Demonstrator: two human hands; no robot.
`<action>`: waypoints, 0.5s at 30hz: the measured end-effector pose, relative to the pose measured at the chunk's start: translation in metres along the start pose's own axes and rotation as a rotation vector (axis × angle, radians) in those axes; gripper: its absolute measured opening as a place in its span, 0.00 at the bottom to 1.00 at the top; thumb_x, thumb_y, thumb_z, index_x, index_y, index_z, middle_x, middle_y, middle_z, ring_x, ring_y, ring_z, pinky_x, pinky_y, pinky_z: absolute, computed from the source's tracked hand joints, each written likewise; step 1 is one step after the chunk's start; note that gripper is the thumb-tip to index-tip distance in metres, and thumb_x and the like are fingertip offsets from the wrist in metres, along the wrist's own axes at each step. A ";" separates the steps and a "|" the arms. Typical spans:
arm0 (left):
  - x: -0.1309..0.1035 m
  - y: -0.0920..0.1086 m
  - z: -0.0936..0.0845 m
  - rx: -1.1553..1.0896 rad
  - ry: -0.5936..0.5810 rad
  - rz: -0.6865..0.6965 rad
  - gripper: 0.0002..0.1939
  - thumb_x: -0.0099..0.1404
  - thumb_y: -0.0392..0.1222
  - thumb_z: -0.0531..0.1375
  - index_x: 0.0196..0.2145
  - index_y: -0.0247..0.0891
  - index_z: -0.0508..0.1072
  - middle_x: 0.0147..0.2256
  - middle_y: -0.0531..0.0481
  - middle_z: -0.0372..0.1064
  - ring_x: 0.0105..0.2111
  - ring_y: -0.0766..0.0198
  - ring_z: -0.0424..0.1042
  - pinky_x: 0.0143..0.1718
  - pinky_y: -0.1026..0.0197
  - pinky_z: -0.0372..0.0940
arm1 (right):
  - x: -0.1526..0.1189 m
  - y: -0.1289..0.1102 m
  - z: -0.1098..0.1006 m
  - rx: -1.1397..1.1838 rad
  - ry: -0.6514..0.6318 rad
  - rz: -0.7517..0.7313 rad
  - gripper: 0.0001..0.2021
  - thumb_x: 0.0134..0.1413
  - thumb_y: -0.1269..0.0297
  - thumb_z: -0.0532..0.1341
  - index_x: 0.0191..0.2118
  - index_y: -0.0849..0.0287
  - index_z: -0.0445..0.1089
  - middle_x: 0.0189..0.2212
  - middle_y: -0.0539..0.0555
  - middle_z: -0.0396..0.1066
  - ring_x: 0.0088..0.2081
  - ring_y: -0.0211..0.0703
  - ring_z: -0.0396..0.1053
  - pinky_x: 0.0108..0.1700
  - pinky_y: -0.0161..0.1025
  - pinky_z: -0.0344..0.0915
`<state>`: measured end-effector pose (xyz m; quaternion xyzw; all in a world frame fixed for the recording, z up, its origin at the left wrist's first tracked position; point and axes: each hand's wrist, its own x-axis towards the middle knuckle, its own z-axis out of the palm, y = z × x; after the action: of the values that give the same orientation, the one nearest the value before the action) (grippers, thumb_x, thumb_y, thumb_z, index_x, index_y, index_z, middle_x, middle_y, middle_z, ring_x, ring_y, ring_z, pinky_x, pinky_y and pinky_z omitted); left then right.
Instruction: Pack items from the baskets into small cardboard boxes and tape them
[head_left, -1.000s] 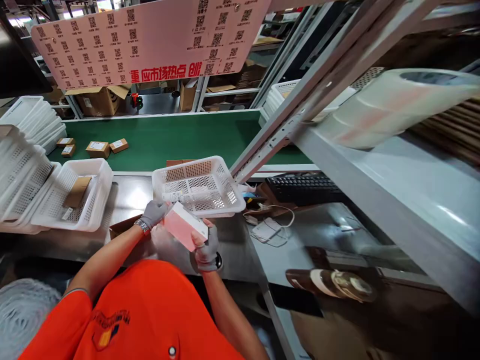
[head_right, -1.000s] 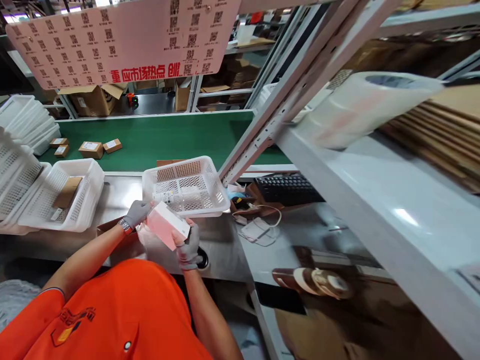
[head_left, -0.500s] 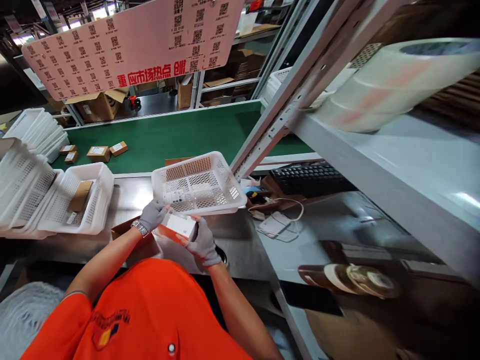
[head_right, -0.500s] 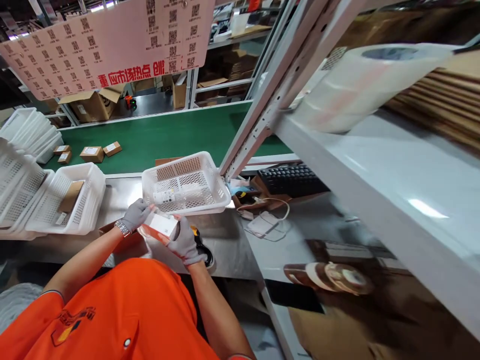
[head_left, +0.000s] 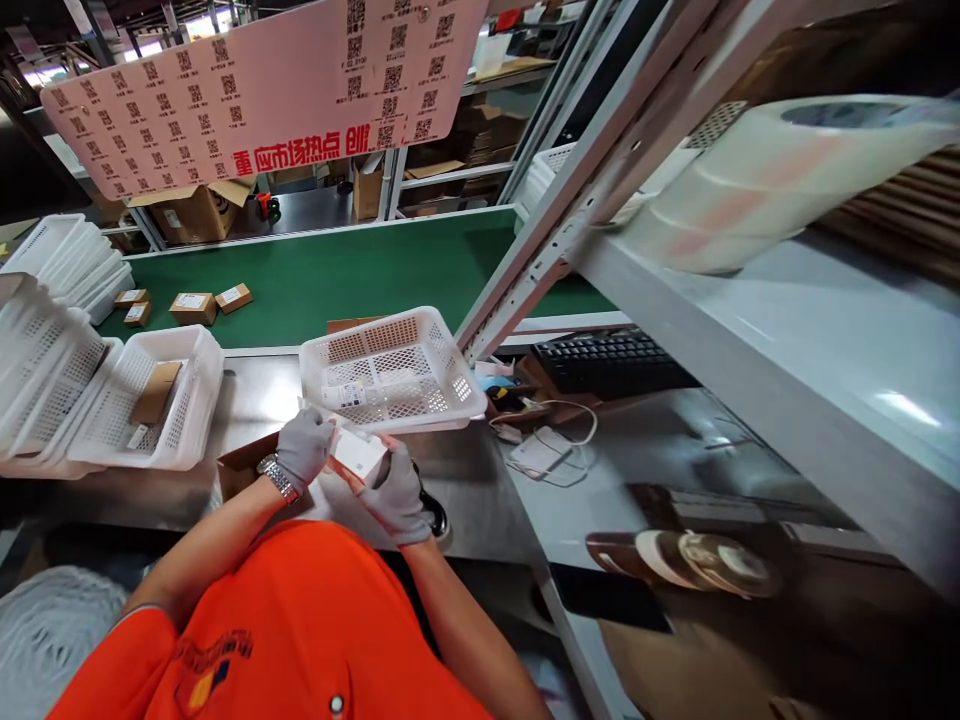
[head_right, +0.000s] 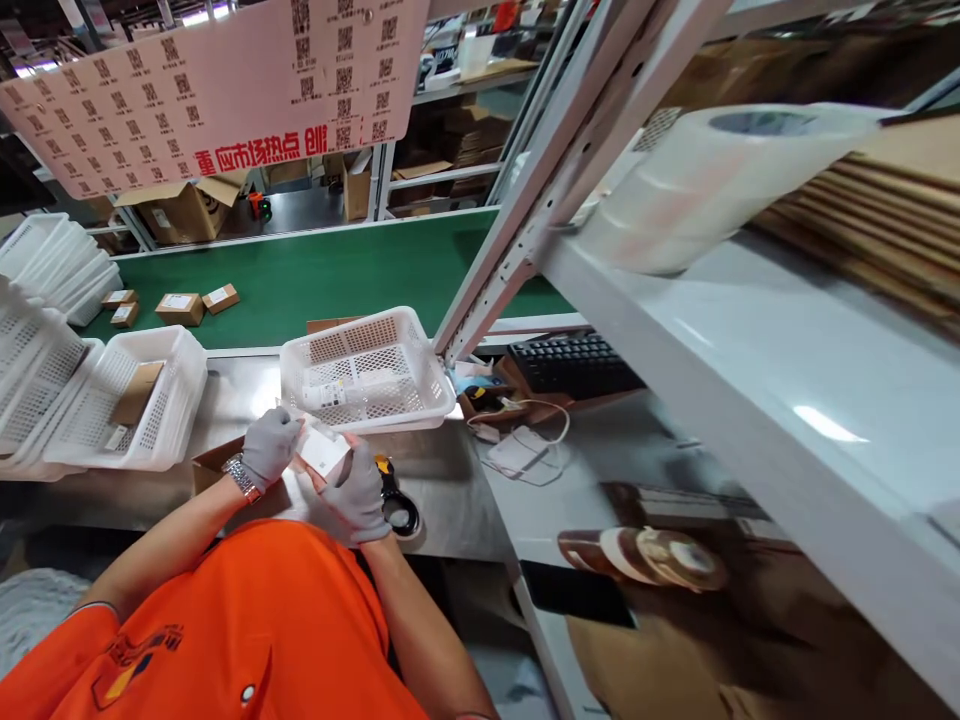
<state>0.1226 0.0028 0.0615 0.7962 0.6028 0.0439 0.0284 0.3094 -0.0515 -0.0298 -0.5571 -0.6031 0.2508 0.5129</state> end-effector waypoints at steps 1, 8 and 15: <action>0.001 -0.001 0.001 0.013 0.007 -0.007 0.19 0.83 0.43 0.53 0.45 0.39 0.85 0.43 0.37 0.79 0.43 0.50 0.76 0.38 0.56 0.63 | 0.000 -0.001 -0.002 0.005 0.009 0.028 0.40 0.53 0.42 0.75 0.66 0.55 0.66 0.55 0.65 0.79 0.53 0.63 0.80 0.56 0.61 0.78; -0.006 -0.004 0.001 -0.009 -0.013 0.009 0.15 0.79 0.36 0.57 0.39 0.36 0.85 0.38 0.37 0.78 0.38 0.50 0.75 0.35 0.56 0.58 | -0.004 -0.023 -0.004 0.027 0.135 0.178 0.44 0.49 0.41 0.77 0.66 0.58 0.66 0.55 0.66 0.78 0.55 0.64 0.78 0.58 0.61 0.76; -0.017 0.018 0.005 -0.198 0.076 0.028 0.20 0.81 0.41 0.54 0.37 0.39 0.83 0.34 0.39 0.77 0.33 0.55 0.73 0.33 0.57 0.54 | 0.000 -0.019 0.008 0.248 0.262 0.377 0.41 0.48 0.42 0.76 0.62 0.58 0.65 0.47 0.59 0.79 0.48 0.57 0.79 0.50 0.52 0.79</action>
<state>0.1355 -0.0181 0.0580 0.7955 0.5851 0.1340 0.0836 0.2946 -0.0545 -0.0163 -0.6203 -0.3818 0.3397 0.5950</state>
